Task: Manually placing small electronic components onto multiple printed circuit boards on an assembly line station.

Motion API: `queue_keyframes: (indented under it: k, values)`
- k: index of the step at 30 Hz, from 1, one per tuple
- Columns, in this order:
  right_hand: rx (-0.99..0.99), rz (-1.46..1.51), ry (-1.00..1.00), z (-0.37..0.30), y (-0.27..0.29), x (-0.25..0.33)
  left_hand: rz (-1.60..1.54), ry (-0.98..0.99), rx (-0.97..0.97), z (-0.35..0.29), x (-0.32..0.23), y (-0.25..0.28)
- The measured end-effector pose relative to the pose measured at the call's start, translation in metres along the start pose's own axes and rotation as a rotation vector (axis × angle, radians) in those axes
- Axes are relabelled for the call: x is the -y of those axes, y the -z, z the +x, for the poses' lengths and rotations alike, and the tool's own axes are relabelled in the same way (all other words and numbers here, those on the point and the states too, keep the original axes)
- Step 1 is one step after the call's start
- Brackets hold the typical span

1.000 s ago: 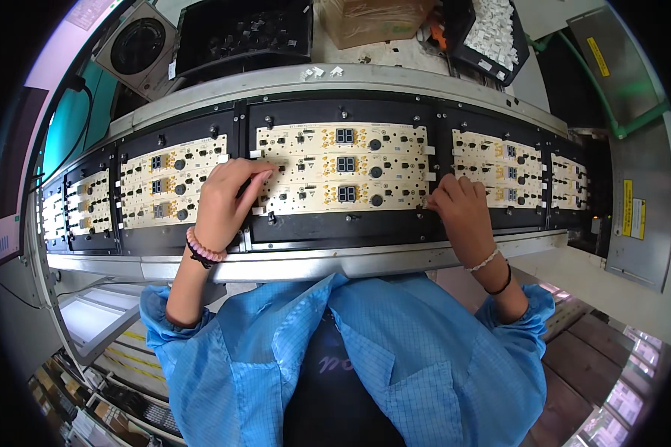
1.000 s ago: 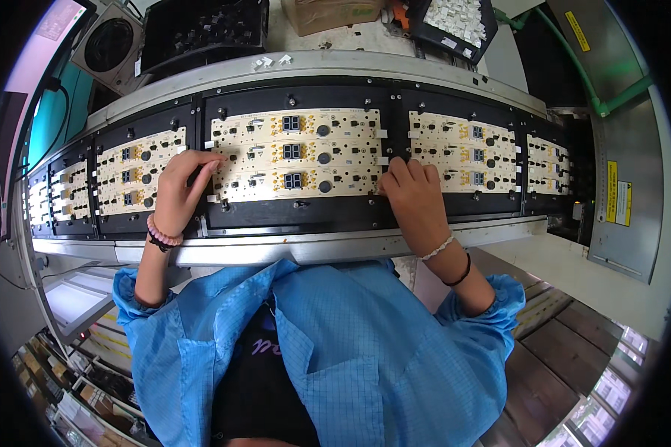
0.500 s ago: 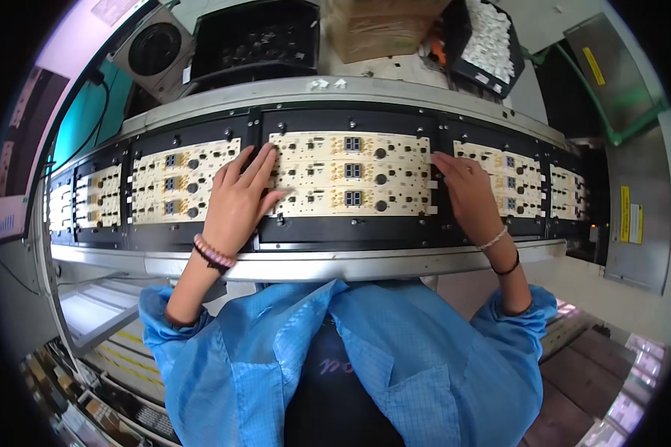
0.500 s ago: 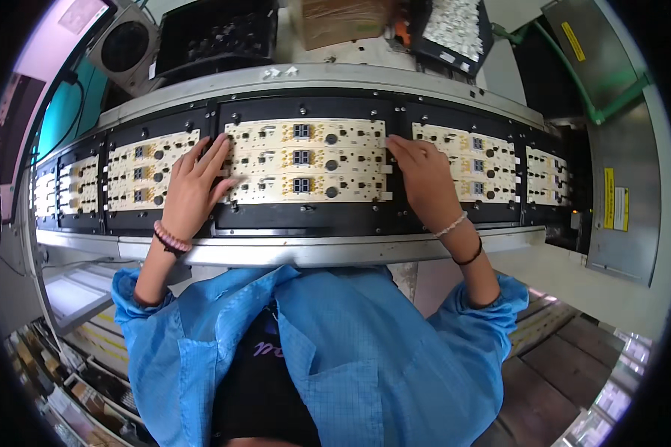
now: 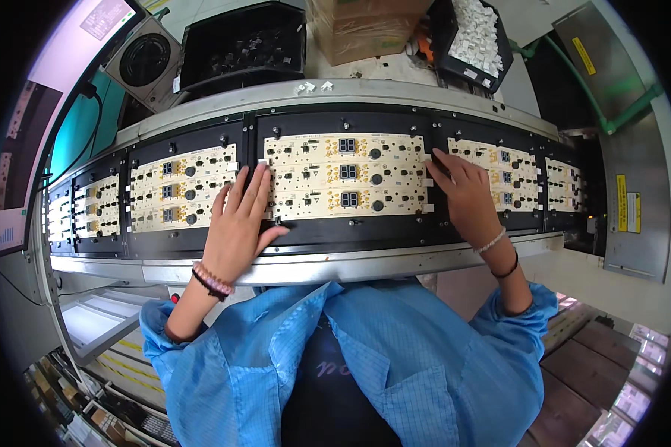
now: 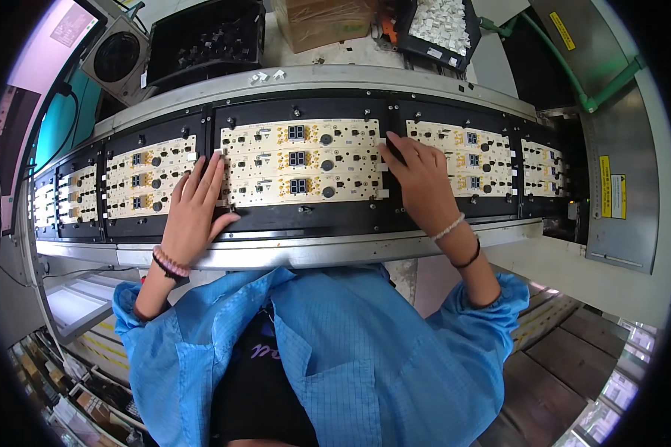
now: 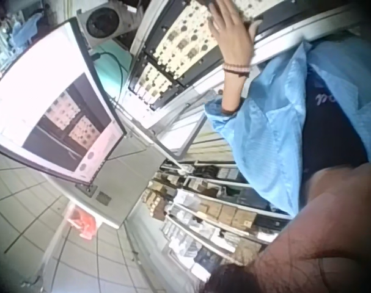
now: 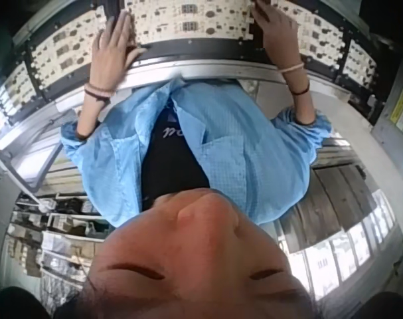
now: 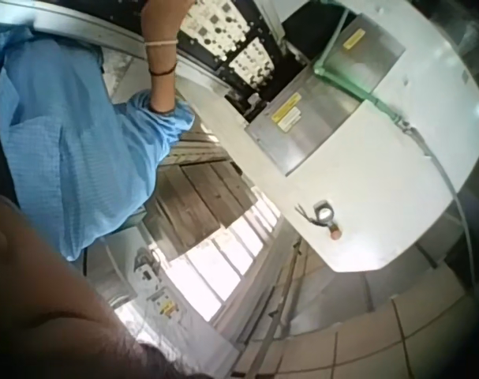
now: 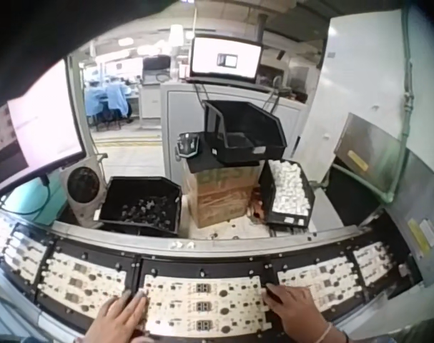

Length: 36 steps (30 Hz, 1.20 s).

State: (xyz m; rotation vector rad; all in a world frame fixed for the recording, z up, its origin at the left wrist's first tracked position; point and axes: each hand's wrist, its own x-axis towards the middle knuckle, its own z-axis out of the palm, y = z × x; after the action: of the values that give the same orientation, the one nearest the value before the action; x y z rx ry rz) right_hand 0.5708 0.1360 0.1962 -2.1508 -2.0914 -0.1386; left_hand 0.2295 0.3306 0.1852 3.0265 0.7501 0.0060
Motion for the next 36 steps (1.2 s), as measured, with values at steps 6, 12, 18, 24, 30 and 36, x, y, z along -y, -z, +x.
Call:
queue_keyframes:
  k: [6,12,18,24,30,36]
  values:
    - [0.015,-0.090,-0.032,-0.016,-0.005,0.025,0.046,-0.008,0.013,-0.011,-0.008,0.004]
    - [0.015,0.034,-0.023,-0.021,0.004,0.016,0.023,-0.001,0.017,-0.013,-0.022,0.001]
    - [0.060,-0.018,-0.089,-0.046,0.004,0.039,-0.023,-0.032,0.052,-0.037,-0.026,-0.001]
    - [-0.001,-0.201,0.056,-0.036,0.001,0.034,-0.094,-0.033,0.037,-0.035,-0.032,0.002]
    - [-0.070,0.068,0.115,0.010,0.017,0.033,-0.126,-0.048,-0.070,-0.017,-0.049,0.013]
    - [-0.025,0.138,0.312,0.044,-0.016,0.061,-0.242,-0.212,-0.106,0.019,-0.101,0.006]
